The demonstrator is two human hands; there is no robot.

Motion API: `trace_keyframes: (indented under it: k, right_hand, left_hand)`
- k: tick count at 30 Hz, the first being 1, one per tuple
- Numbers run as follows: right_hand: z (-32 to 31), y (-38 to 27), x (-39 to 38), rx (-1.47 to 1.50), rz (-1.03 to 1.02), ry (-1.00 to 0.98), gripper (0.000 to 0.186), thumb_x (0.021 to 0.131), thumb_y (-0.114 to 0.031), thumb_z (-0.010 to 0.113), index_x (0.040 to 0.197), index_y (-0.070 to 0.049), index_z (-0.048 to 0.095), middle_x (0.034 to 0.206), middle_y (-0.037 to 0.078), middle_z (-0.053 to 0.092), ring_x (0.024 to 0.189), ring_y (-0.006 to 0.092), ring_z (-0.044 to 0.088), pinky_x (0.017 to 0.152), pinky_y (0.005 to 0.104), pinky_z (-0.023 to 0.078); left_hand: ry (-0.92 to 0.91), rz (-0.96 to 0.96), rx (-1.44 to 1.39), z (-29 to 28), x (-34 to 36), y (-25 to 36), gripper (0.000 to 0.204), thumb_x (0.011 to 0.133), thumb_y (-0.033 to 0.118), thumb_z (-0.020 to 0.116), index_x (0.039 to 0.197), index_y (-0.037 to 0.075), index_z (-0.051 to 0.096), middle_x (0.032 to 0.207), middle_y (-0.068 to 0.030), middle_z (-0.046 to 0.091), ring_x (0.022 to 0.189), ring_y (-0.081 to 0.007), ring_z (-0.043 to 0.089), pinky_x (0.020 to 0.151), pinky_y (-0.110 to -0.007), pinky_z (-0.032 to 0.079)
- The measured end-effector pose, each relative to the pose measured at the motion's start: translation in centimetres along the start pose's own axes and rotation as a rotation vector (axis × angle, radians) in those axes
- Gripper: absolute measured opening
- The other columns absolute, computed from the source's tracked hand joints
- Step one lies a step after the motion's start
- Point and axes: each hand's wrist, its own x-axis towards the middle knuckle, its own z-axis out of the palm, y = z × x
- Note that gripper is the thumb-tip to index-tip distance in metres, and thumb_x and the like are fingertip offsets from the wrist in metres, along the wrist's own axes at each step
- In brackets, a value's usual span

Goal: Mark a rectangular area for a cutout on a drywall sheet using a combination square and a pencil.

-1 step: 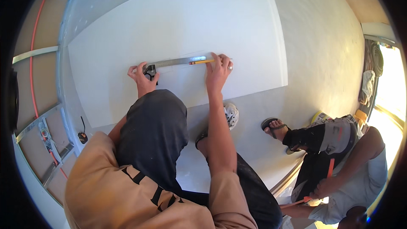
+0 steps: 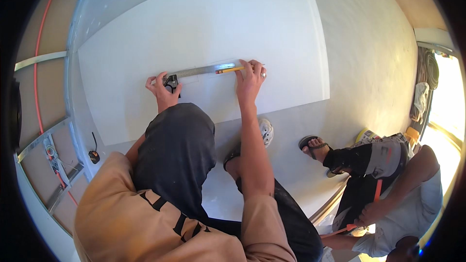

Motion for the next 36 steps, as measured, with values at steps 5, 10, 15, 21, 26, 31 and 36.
trace_keyframes:
  k: [5,10,15,21,26,31,36]
  right_hand:
    - [1.4,-0.2,1.0,0.07,-0.046,-0.08,0.04,0.084,-0.009,0.095,0.122,-0.018,0.084,0.124,0.003,0.062,0.115,0.0306,0.057,0.108,0.052,0.041]
    - [1.7,-0.4,0.3,0.086,-0.002,-0.081,0.039,0.086,-0.004,0.091,0.122,-0.019,0.084,0.126,0.003,0.062,0.12,0.0313,0.055,0.112,0.0525,0.041]
    - [1.7,-0.4,0.3,0.062,-0.03,-0.082,0.04,0.088,0.001,0.085,0.122,-0.02,0.085,0.127,0.004,0.061,0.121,0.0329,0.054,0.114,0.0525,0.041]
    - [1.8,-0.3,0.3,0.074,-0.038,-0.068,0.037,0.09,0.003,0.081,0.12,-0.019,0.086,0.126,0.005,0.061,0.119,0.0318,0.054,0.113,0.0519,0.041]
    - [1.9,0.0,0.3,0.063,-0.045,-0.064,0.035,0.092,0.0,0.081,0.12,-0.02,0.086,0.126,0.004,0.061,0.118,0.0313,0.054,0.112,0.052,0.041]
    - [1.9,-0.2,0.2,0.048,-0.058,-0.059,0.033,0.094,-0.002,0.081,0.12,-0.021,0.086,0.126,0.004,0.06,0.118,0.0316,0.053,0.112,0.052,0.041]
    - [1.8,-0.2,0.2,0.041,-0.069,-0.048,0.032,0.094,-0.002,0.081,0.12,-0.021,0.086,0.125,0.004,0.06,0.118,0.0318,0.054,0.112,0.052,0.041]
  left_hand:
    - [0.039,-0.106,-0.109,-0.5,-0.6,-0.7,0.08,0.088,0.011,0.095,0.155,0.011,0.052,0.158,-0.029,0.026,0.137,-0.042,0.045,0.11,-0.053,0.05]
    - [0.099,-0.02,-0.079,0.1,-1.0,-1.3,0.079,0.089,0.014,0.095,0.156,0.011,0.052,0.158,-0.0293,0.025,0.143,-0.0436,0.038,0.11,-0.054,0.049]
    - [0.096,-0.025,-0.124,0.6,-1.3,-1.1,0.08,0.09,0.015,0.096,0.157,0.01,0.052,0.155,-0.0296,0.029,0.147,-0.0433,0.031,0.111,-0.053,0.048]
    - [0.105,-0.052,-0.201,1.1,-1.5,-0.8,0.082,0.088,0.015,0.097,0.157,0.01,0.053,0.154,-0.0309,0.033,0.149,-0.0433,0.028,0.113,-0.053,0.045]
    - [0.101,0.01,-0.141,1.0,-1.3,-0.4,0.081,0.088,0.015,0.097,0.156,0.008,0.053,0.15,-0.0316,0.041,0.15,-0.0439,0.025,0.114,-0.055,0.044]
    - [0.107,-0.019,-0.156,0.9,-1.4,-0.3,0.081,0.088,0.015,0.098,0.156,0.008,0.054,0.149,-0.0315,0.043,0.15,-0.0444,0.026,0.115,-0.056,0.044]
    - [0.123,-0.028,-0.187,1.2,-1.5,-0.7,0.085,0.087,0.016,0.099,0.158,0.011,0.053,0.155,-0.0296,0.037,0.148,-0.0439,0.028,0.114,-0.055,0.044]
